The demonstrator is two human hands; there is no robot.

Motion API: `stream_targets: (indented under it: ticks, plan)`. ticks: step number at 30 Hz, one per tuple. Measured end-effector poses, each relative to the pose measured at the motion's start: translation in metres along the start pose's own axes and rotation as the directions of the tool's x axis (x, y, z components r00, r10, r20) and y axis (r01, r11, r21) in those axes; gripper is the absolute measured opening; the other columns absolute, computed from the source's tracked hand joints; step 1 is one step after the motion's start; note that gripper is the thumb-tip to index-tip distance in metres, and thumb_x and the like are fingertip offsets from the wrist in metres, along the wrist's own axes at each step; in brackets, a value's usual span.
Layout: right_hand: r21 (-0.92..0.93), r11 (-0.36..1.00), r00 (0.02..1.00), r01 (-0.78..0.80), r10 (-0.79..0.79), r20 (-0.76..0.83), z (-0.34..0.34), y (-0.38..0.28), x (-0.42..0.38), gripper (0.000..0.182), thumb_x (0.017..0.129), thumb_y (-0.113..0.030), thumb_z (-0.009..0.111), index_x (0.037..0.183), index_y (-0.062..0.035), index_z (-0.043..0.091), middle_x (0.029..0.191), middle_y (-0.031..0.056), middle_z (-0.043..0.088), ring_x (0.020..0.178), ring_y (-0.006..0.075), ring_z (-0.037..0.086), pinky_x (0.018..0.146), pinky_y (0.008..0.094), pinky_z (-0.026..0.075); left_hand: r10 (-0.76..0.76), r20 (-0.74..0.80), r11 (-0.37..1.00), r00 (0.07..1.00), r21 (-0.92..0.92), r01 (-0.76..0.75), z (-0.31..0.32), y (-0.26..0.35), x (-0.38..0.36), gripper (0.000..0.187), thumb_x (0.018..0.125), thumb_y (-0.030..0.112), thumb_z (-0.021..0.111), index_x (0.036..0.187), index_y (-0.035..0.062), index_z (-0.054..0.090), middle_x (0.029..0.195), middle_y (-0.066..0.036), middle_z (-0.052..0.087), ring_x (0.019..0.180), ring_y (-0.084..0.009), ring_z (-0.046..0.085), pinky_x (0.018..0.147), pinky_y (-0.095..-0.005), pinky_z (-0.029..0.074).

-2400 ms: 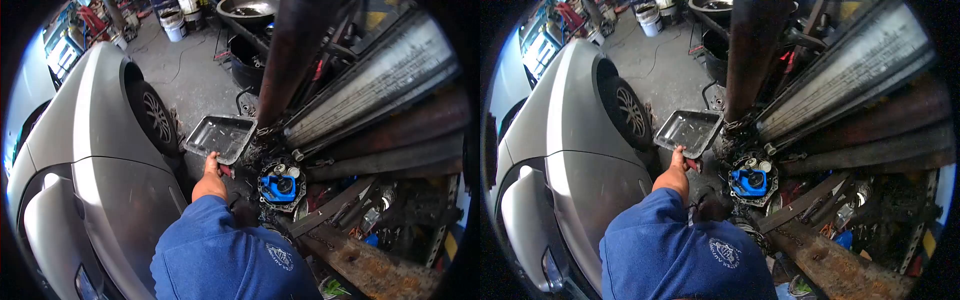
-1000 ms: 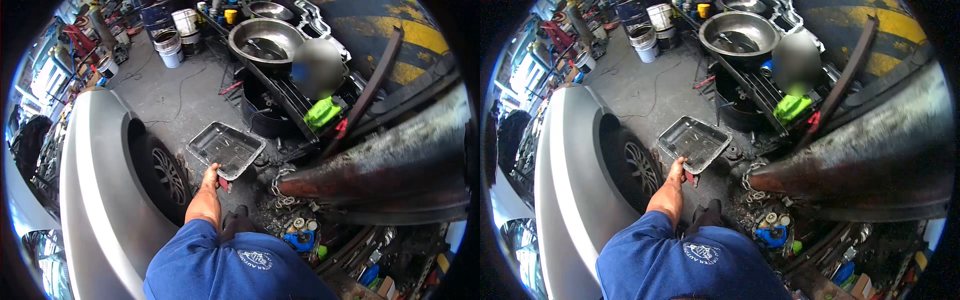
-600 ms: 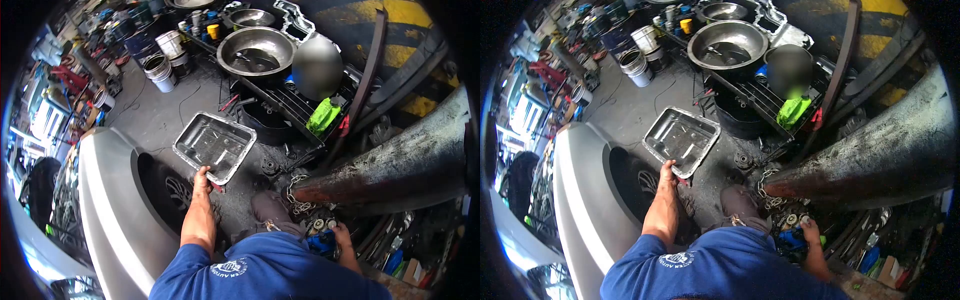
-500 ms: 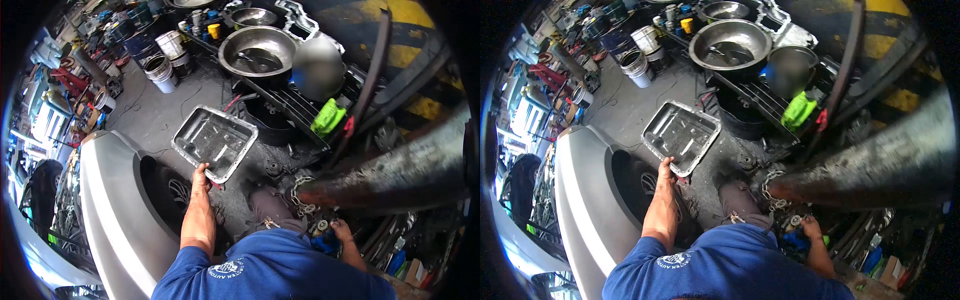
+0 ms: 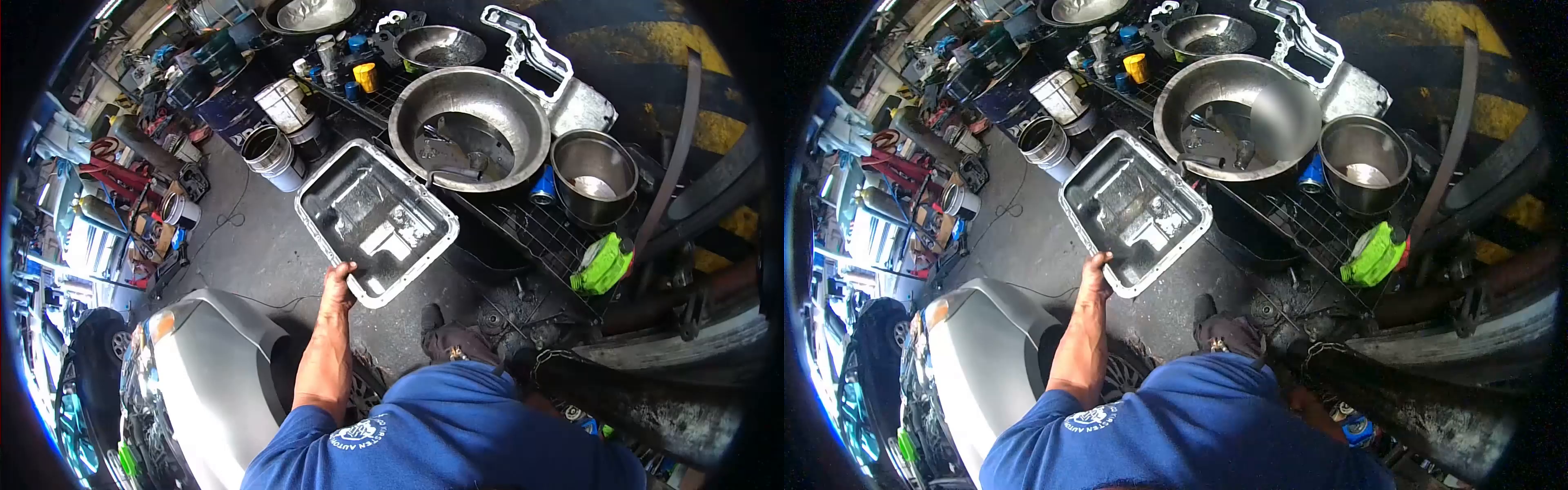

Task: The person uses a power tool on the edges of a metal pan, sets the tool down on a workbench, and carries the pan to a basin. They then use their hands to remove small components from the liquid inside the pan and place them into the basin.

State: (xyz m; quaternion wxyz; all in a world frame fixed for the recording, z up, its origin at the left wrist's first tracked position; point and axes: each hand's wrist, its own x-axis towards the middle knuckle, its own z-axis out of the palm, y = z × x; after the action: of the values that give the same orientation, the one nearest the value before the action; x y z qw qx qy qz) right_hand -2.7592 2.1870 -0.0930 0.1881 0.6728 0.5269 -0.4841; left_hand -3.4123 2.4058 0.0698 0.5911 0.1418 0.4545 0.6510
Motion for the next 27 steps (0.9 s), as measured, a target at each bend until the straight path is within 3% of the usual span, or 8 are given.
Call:
stream_targets:
  ticks: [5, 7, 8, 9, 13, 19, 20, 27]
  plan:
    - [0.4, 0.912, 0.992, 0.088, -0.046, -0.114, -0.069, -0.129, 0.052, 0.055, 0.091, -0.044, 0.067, 0.125, -0.0011, 0.065, 0.124, 0.0223, 0.067, 0.121, 0.037, 0.061, 0.1, 0.0463, 0.048, -0.031, -0.035, 0.998, 0.999, 0.055, 0.033, 0.006, 0.041, 0.058, 0.039, 0.076, 0.009, 0.066, 0.111, -0.0081, 0.061, 0.093, -0.013, 0.067, 0.082, -0.0288, 0.069, 0.078, -0.0415, 0.06]
    - [0.428, 0.899, 0.981, 0.094, -0.012, -0.191, -0.134, -0.212, 0.034, 0.064, 0.091, -0.049, 0.067, 0.126, 0.0034, 0.062, 0.125, 0.0275, 0.064, 0.118, 0.0413, 0.061, 0.101, 0.0456, 0.047, -0.043, -0.027, 0.997, 0.999, 0.07, 0.045, 0.021, 0.055, 0.081, 0.039, 0.076, 0.01, 0.066, 0.11, -0.008, 0.061, 0.093, -0.013, 0.067, 0.082, -0.0288, 0.069, 0.078, -0.0416, 0.06]
    - [0.235, 0.939, 0.869, 0.253, -0.114, -0.482, -0.145, -0.236, 0.036, 0.061, 0.089, -0.046, 0.071, 0.124, 0.003, 0.062, 0.119, 0.027, 0.066, 0.112, 0.0377, 0.064, 0.097, 0.0454, 0.049, -0.045, -0.014, 0.996, 0.999, 0.075, 0.046, 0.027, 0.061, 0.092, 0.04, 0.075, 0.011, 0.067, 0.111, -0.0071, 0.061, 0.093, -0.013, 0.067, 0.082, -0.0284, 0.068, 0.078, -0.0417, 0.06]
    - [0.145, 0.921, 0.79, 0.361, -0.219, -0.573, -0.154, -0.246, 0.059, 0.059, 0.088, -0.043, 0.074, 0.123, 0.0025, 0.062, 0.11, 0.0242, 0.069, 0.104, 0.033, 0.067, 0.091, 0.042, 0.052, -0.075, 0.004, 0.994, 0.997, 0.083, 0.075, 0.02, 0.062, 0.11, 0.042, 0.075, 0.012, 0.069, 0.112, -0.0058, 0.061, 0.094, -0.013, 0.067, 0.082, -0.0283, 0.068, 0.078, -0.0414, 0.059]
    - [0.331, 0.795, 0.708, 0.508, -0.168, -0.686, -0.208, -0.364, 0.049, 0.054, 0.091, -0.035, 0.074, 0.126, 0.0042, 0.059, 0.098, 0.0178, 0.072, 0.092, 0.0243, 0.069, 0.082, 0.0349, 0.053, -0.11, 0.034, 0.977, 0.993, 0.188, 0.102, 0.024, 0.072, 0.17, 0.044, 0.074, 0.018, 0.072, 0.113, 0.0004, 0.06, 0.097, -0.011, 0.067, 0.086, -0.028, 0.067, 0.079, -0.0426, 0.058]
    - [0.427, 0.648, 0.657, 0.631, -0.153, -0.738, -0.247, -0.467, 0.085, 0.051, 0.092, -0.023, 0.074, 0.13, 0.0055, 0.056, 0.097, 0.0124, 0.07, 0.085, 0.0148, 0.065, 0.078, 0.0315, 0.054, -0.246, 0.162, 0.938, 0.956, 0.287, 0.193, 0.042, 0.099, 0.266, 0.05, 0.075, 0.009, 0.068, 0.121, -0.0081, 0.057, 0.101, -0.014, 0.067, 0.091, -0.0302, 0.068, 0.086, -0.0438, 0.058]
    - [0.562, 0.609, 0.752, 0.559, -0.088, -0.653, -0.254, -0.482, 0.085, 0.051, 0.092, -0.023, 0.074, 0.13, 0.0054, 0.055, 0.1, 0.0118, 0.069, 0.086, 0.0151, 0.065, 0.079, 0.0312, 0.054, -0.267, 0.168, 0.925, 0.949, 0.322, 0.203, 0.049, 0.1, 0.28, 0.047, 0.075, 0.008, 0.068, 0.117, -0.0073, 0.057, 0.098, -0.013, 0.067, 0.089, -0.0287, 0.068, 0.084, -0.0426, 0.057]
    - [0.333, 0.769, 0.663, 0.545, -0.152, -0.733, -0.262, -0.546, 0.099, 0.048, 0.09, -0.021, 0.074, 0.128, 0.0034, 0.057, 0.106, 0.0179, 0.07, 0.092, 0.0258, 0.07, 0.084, 0.0352, 0.055, -0.315, 0.127, 0.882, 0.941, 0.406, 0.24, 0.061, 0.095, 0.333, 0.024, 0.075, 0.004, 0.071, 0.096, -0.0023, 0.06, 0.085, -0.007, 0.063, 0.076, -0.0206, 0.063, 0.071, -0.0361, 0.053]
